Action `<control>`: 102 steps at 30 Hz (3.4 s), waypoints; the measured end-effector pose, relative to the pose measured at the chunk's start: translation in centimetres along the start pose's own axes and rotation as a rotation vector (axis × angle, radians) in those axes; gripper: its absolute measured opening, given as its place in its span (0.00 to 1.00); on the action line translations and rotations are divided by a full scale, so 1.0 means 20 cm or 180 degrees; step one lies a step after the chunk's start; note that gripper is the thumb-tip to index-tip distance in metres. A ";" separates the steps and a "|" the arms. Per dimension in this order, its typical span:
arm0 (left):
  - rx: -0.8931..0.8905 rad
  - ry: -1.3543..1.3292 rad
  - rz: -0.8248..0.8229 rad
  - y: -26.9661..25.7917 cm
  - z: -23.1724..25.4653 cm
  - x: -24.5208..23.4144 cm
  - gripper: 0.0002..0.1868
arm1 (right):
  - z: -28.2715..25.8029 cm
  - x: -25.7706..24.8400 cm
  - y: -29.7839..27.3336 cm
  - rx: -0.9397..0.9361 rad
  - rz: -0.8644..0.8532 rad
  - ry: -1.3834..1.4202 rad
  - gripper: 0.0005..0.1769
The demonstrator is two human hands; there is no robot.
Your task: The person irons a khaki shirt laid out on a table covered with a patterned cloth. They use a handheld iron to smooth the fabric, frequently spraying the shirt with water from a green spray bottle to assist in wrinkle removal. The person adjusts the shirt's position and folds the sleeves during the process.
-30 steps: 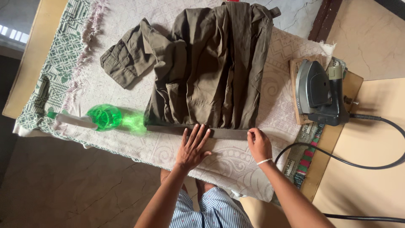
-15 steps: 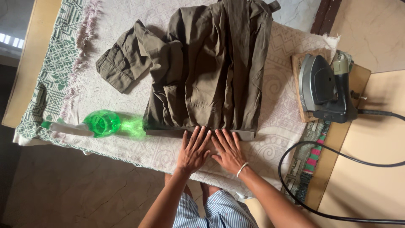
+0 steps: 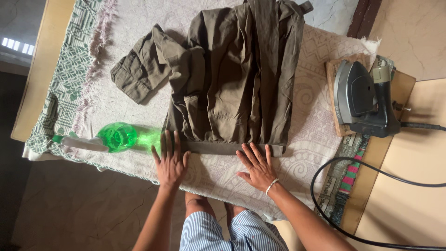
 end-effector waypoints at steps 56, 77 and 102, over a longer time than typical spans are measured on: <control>0.0884 -0.0687 0.0188 -0.11 0.37 0.04 0.39 | 0.43 -0.84 0.10 0.1198 -0.2380 0.0985 0.26; -0.1831 -0.0841 0.0900 0.06 -0.07 -0.11 0.21 | 0.17 -0.68 0.20 0.0517 -0.1272 0.1256 0.24; -0.2905 -0.1867 0.0976 -0.25 -0.15 -0.32 0.10 | -0.74 -0.34 0.91 0.0397 -0.1319 0.1595 0.24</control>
Point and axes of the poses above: each hand's wrist, its own y-axis towards the middle knuckle, its own x-axis out of the palm, z = x × y, the point moved 1 cm from there along y, towards the middle knuckle, and after that the axes turned 11 degrees about z, right-handed, at the moved point
